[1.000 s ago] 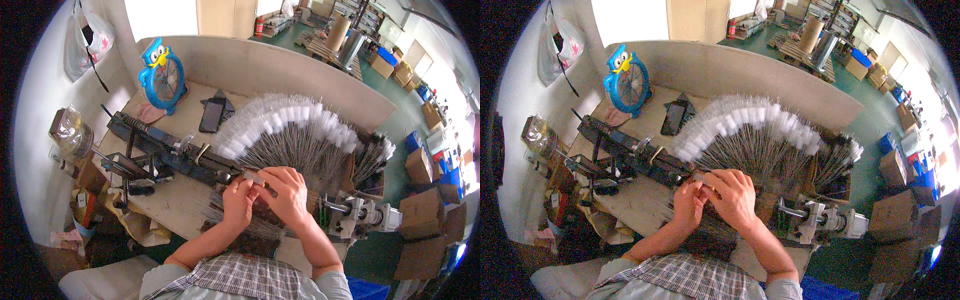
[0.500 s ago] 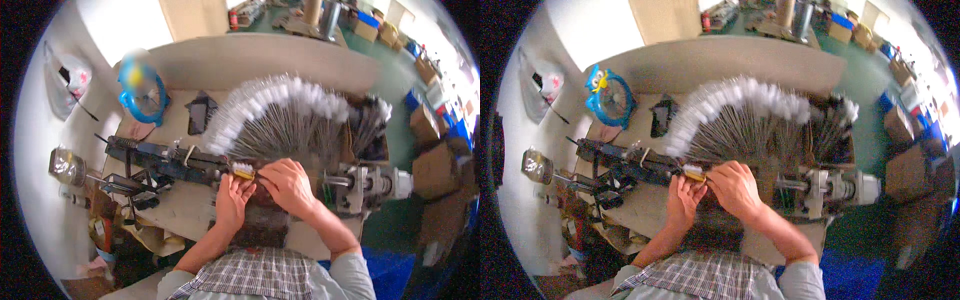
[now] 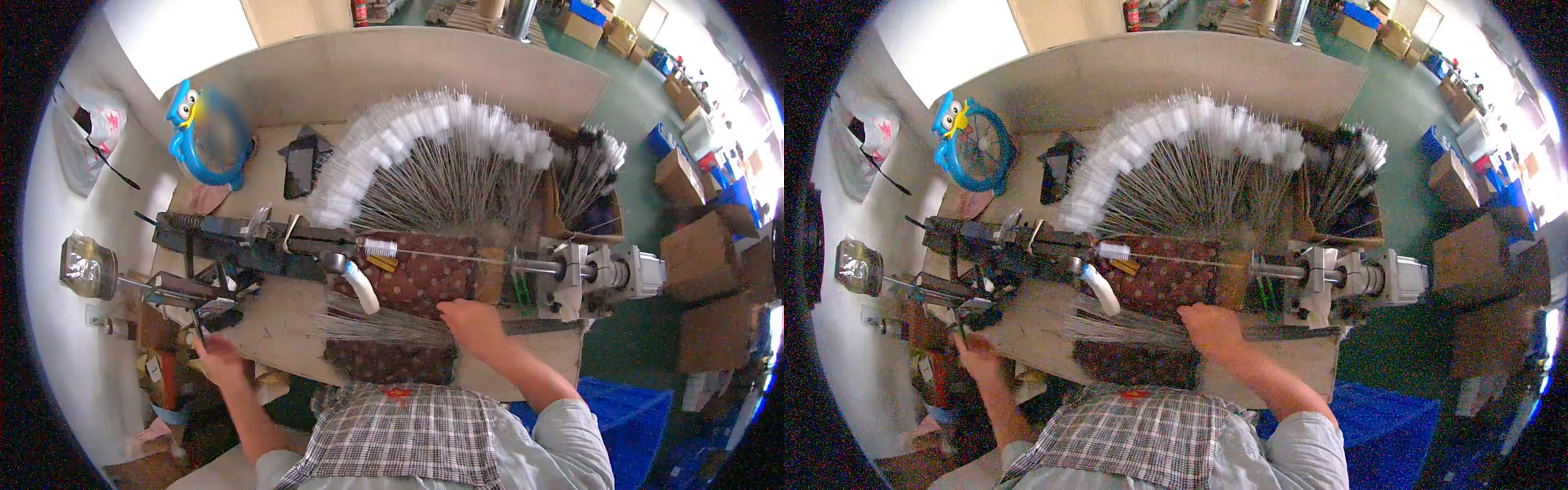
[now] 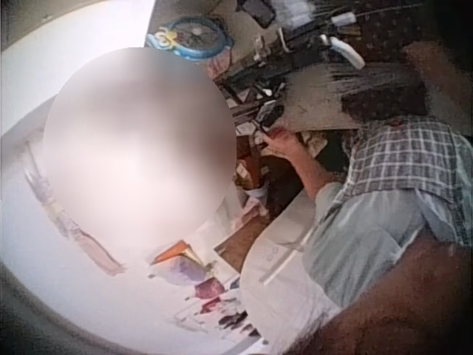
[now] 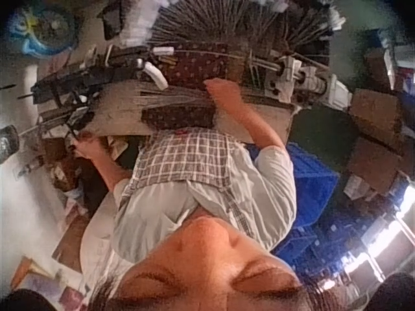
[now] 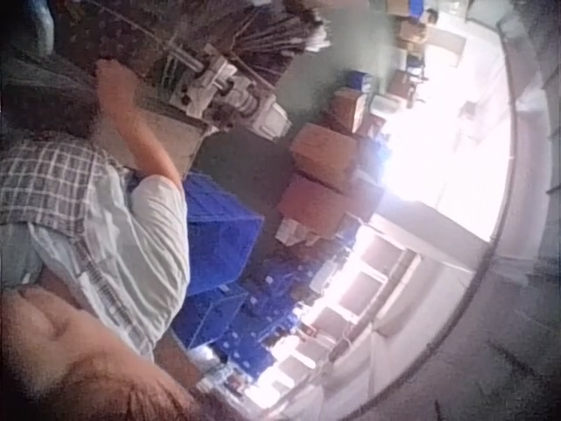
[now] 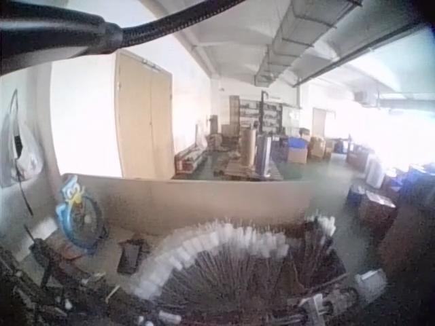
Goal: Assembling industrial brushes onto metal rods using a manual machine.
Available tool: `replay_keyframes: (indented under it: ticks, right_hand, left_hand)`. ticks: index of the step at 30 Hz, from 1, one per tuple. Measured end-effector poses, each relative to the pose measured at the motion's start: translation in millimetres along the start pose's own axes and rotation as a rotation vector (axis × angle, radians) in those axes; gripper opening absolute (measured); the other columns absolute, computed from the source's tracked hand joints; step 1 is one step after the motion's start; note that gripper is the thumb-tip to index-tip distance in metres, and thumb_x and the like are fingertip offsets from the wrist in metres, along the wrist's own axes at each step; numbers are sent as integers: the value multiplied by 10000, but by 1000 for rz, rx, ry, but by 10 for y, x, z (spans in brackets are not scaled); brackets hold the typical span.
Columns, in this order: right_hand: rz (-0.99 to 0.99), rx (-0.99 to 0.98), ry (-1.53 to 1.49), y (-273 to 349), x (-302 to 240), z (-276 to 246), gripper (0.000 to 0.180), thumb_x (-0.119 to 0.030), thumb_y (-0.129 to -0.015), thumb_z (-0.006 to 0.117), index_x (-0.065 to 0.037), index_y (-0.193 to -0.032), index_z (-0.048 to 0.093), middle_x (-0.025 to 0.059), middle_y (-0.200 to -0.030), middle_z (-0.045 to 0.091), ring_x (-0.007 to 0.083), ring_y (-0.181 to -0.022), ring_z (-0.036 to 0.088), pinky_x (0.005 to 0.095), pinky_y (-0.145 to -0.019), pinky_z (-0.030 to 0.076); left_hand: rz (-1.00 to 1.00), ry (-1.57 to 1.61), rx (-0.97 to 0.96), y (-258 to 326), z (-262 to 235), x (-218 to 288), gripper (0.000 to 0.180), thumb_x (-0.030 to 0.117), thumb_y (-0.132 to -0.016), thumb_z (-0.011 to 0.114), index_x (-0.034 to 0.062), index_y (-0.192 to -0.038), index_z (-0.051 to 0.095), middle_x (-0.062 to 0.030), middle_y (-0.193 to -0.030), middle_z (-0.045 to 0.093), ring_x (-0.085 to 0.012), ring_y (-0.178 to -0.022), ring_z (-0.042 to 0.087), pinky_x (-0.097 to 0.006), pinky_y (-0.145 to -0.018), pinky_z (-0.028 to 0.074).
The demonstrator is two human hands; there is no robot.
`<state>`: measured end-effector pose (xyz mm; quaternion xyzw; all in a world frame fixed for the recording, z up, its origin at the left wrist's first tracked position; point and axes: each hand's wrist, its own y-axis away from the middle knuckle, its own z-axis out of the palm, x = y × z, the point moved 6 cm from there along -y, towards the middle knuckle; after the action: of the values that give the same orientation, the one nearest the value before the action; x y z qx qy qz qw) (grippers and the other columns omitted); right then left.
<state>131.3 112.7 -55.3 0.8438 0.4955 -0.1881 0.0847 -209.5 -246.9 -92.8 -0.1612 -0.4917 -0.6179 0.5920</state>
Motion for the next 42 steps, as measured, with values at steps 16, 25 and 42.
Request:
replay_keyframes:
  ticks: [16, 25, 42]
  right_hand:
    - [53, -22, 57, 90, 47, -338, 187, -177, -731, 606, -130, -909, 639, 31, -810, 535, 234, -708, 598, 359, -576, 499]
    - [105, -111, 159, 133, 63, -308, 127, -183, -765, 574, -85, -845, 569, 87, -831, 519, 268, -756, 609, 393, -565, 521]
    - [135, 190, 350, 234, 291, -1553, 109, -4, -720, 538, -30, -825, 539, 123, -828, 517, 306, -823, 528, 394, -695, 469]
  left_hand:
    - [-159, -288, -261, 193, -3, -704, 247, 264, -910, 489, 70, -1058, 527, -63, -985, 593, -182, -884, 567, -330, -808, 459]
    - [-548, -590, -694, 2372, 1521, -1680, 196, 220, -882, 532, 64, -997, 501, -81, -941, 546, -207, -839, 554, -377, -717, 479]
    - [-832, -611, -1550, 2903, 1721, -619, 308, 266, -938, 476, -13, -899, 598, -66, -772, 603, -140, -681, 572, -269, -582, 457]
